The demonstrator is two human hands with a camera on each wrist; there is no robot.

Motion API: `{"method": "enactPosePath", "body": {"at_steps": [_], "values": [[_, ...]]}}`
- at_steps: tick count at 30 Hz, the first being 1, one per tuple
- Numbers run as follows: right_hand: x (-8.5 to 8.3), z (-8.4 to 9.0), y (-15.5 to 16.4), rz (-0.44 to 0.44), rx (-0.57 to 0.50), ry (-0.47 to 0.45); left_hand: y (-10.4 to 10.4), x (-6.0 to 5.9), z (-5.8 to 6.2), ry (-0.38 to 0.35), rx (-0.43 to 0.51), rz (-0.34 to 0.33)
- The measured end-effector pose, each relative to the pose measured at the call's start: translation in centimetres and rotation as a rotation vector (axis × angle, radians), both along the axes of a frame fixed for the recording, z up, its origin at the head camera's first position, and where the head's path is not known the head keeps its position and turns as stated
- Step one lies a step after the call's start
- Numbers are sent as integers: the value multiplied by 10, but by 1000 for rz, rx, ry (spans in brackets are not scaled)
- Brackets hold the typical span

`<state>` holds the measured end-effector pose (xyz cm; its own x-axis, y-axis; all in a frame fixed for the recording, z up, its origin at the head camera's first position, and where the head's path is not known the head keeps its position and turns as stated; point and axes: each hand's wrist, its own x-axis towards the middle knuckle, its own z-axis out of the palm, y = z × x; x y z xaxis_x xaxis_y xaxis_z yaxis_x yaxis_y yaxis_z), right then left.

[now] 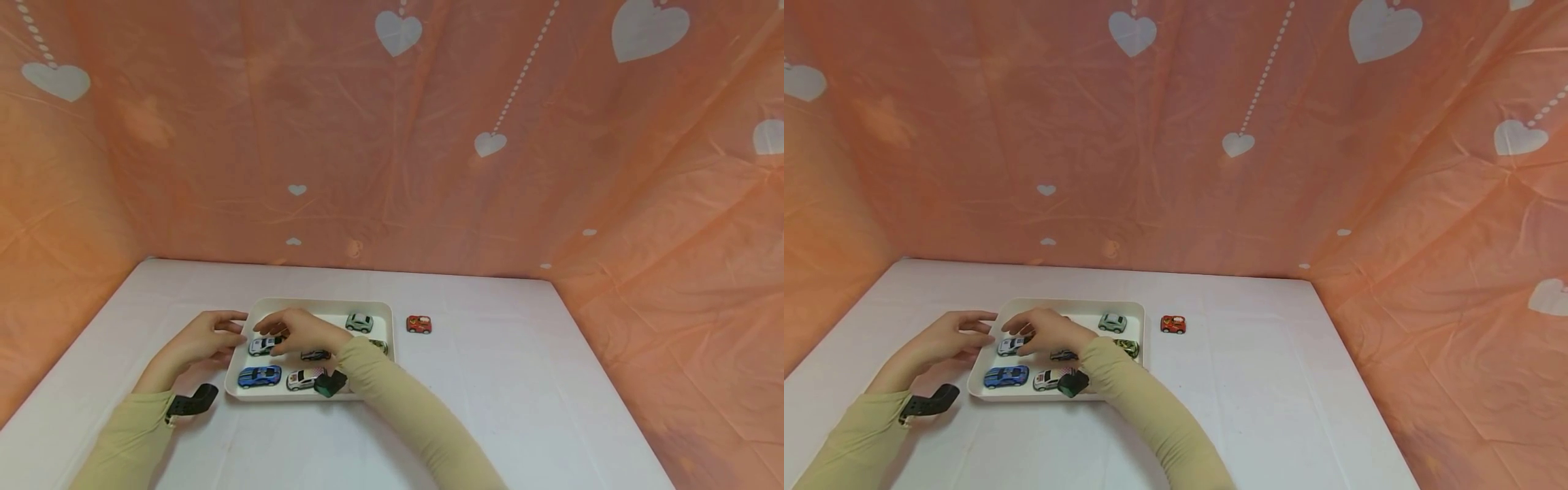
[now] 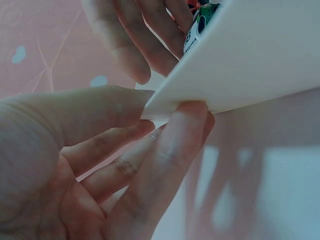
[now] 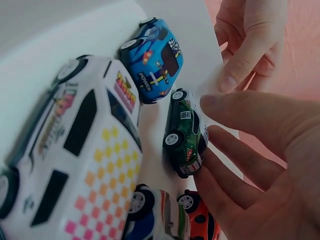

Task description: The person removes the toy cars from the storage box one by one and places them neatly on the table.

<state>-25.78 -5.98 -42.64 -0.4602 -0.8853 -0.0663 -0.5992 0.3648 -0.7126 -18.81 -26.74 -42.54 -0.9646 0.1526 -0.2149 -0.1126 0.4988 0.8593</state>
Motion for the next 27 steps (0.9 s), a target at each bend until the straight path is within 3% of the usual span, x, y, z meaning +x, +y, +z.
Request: {"method": "enactPosePath", "body": {"at_steps": [10,27], "values": [[2,0,-1,6,43,53,0,0,1,-5,-7,3],[2,0,0,-39,112,24,1,2,1,1,3,6]]}}
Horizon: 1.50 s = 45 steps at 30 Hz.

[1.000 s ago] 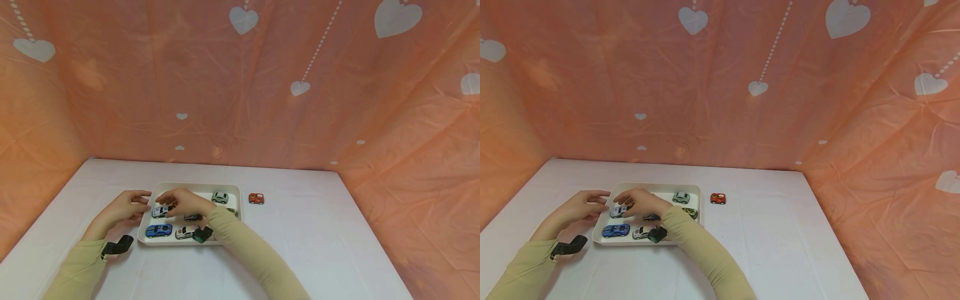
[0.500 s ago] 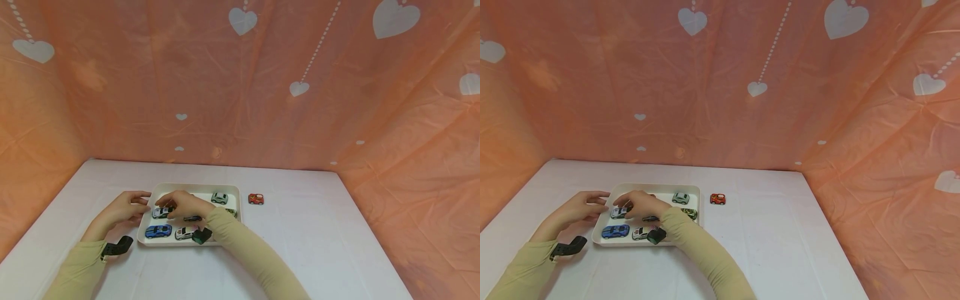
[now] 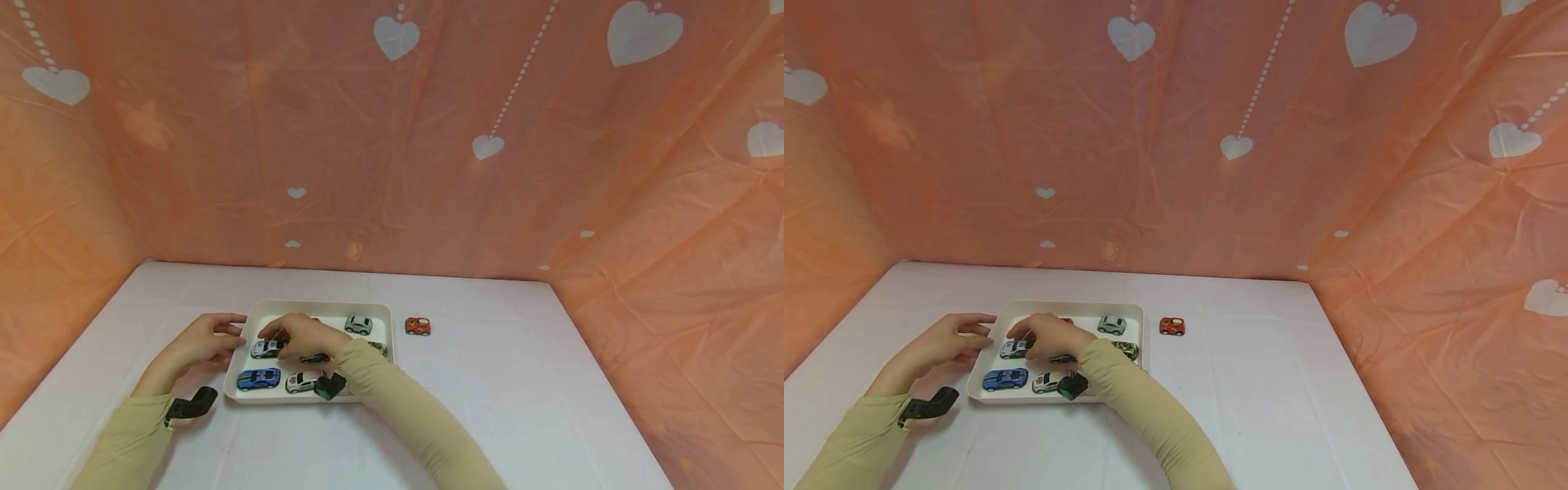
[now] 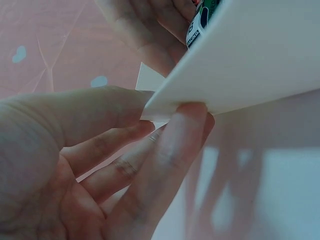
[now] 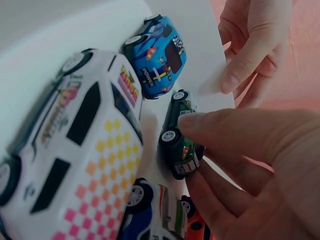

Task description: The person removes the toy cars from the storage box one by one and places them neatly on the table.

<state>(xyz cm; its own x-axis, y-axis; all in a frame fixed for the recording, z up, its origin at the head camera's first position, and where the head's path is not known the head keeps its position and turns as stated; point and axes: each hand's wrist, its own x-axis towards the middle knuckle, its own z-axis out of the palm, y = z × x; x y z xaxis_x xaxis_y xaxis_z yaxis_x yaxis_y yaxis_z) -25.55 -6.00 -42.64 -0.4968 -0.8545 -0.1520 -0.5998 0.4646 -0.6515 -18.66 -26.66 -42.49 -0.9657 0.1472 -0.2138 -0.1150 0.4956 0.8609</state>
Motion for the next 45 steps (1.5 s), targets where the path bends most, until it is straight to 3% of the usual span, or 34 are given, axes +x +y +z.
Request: {"method": "enactPosePath", "body": {"at_steps": [19,45], "values": [[3,3,0,2,56,86,0,-1,0,-8,2,12],[7,4,1,-26,79,86,1,1,0,1,0,9]]}}
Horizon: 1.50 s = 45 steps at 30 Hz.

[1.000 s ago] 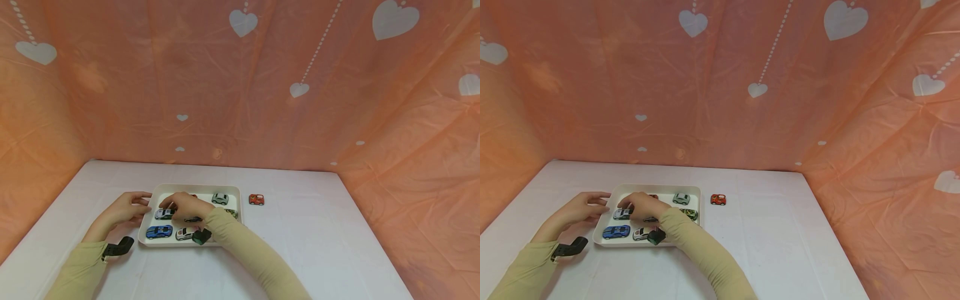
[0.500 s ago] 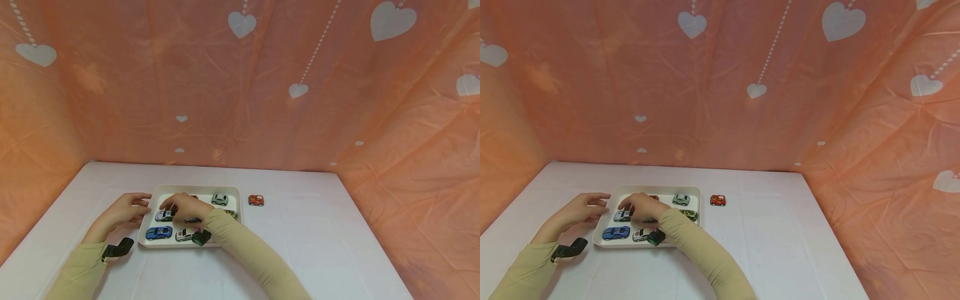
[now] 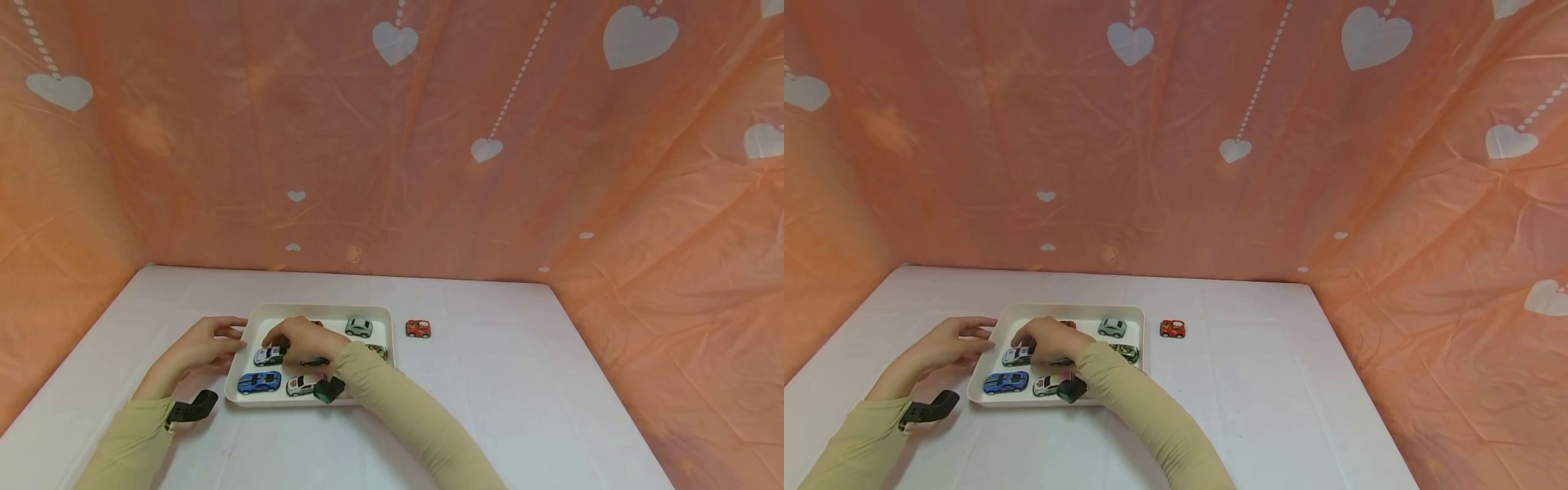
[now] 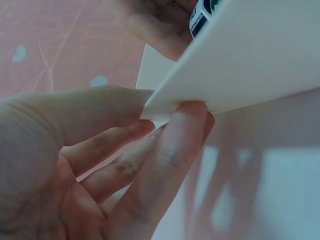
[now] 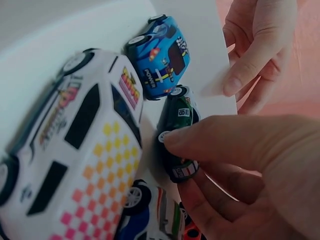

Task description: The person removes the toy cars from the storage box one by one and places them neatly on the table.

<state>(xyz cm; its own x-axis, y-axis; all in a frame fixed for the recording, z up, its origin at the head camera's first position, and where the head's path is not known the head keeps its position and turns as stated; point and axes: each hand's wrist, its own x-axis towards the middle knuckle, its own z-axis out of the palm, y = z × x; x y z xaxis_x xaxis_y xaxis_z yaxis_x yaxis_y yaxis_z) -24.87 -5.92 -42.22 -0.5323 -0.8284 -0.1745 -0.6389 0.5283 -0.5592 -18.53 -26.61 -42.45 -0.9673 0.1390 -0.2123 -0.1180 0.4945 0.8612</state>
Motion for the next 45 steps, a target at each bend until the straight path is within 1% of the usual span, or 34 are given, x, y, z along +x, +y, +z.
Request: {"method": "enactPosePath", "body": {"at_steps": [8,16,18,25,35,41,45], "values": [[-2,4,8,10,-5,13,1,-4,-3,0,5,-10],[-7,20,23,78,-69,44,-1,-4,-3,13,-12,-16],[-8,24,30,83,-77,51,-1,-5,-4,12,-11,-17],[-8,33,60,46,-100,21,-3,-8,-6,12,-28,-24],[-4,42,113,-46,-139,36,-5,-8,-5,16,-55,-48],[-2,45,140,-79,-168,31,-11,-6,-7,14,-52,-44],[-1,46,156,-107,-179,27,-14,-3,-6,10,-57,-43]]}}
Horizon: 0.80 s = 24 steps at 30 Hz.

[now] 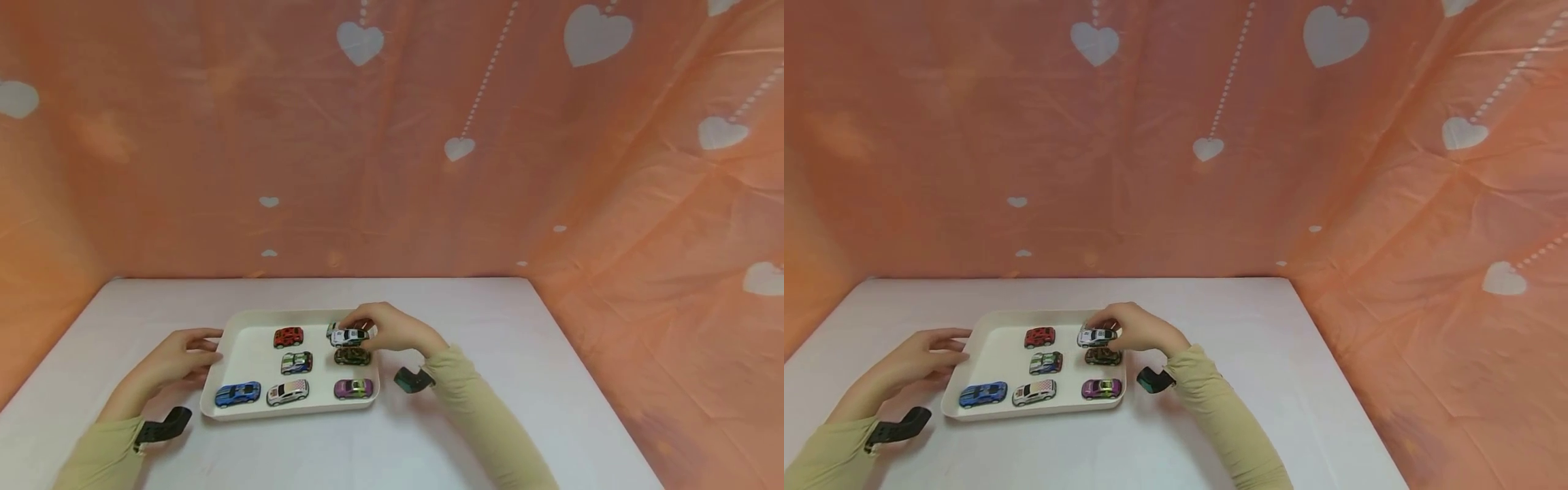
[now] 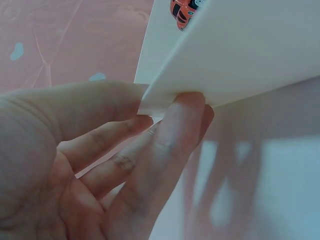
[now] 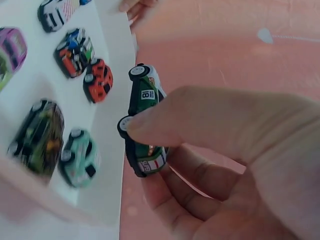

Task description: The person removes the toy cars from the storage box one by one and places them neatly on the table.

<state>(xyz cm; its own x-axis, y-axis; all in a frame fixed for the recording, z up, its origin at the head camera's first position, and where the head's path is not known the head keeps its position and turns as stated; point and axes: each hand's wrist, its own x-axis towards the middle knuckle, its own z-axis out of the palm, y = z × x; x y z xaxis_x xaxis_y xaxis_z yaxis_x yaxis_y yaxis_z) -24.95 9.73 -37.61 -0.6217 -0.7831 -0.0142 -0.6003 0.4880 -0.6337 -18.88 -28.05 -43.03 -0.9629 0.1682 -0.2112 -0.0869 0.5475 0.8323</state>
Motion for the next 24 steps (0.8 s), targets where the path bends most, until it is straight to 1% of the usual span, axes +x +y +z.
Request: {"method": "enactPosePath", "body": {"at_steps": [8,15,18,24], "values": [[3,-3,30,-51,-25,14,-6,0,0,-7,-22,0],[7,-10,53,-114,-49,4,-7,0,0,6,-8,-11],[10,-11,63,-126,-57,3,-7,-1,0,4,-10,-9],[15,-16,79,-127,-73,33,-7,-1,0,-12,-16,-5]]}}
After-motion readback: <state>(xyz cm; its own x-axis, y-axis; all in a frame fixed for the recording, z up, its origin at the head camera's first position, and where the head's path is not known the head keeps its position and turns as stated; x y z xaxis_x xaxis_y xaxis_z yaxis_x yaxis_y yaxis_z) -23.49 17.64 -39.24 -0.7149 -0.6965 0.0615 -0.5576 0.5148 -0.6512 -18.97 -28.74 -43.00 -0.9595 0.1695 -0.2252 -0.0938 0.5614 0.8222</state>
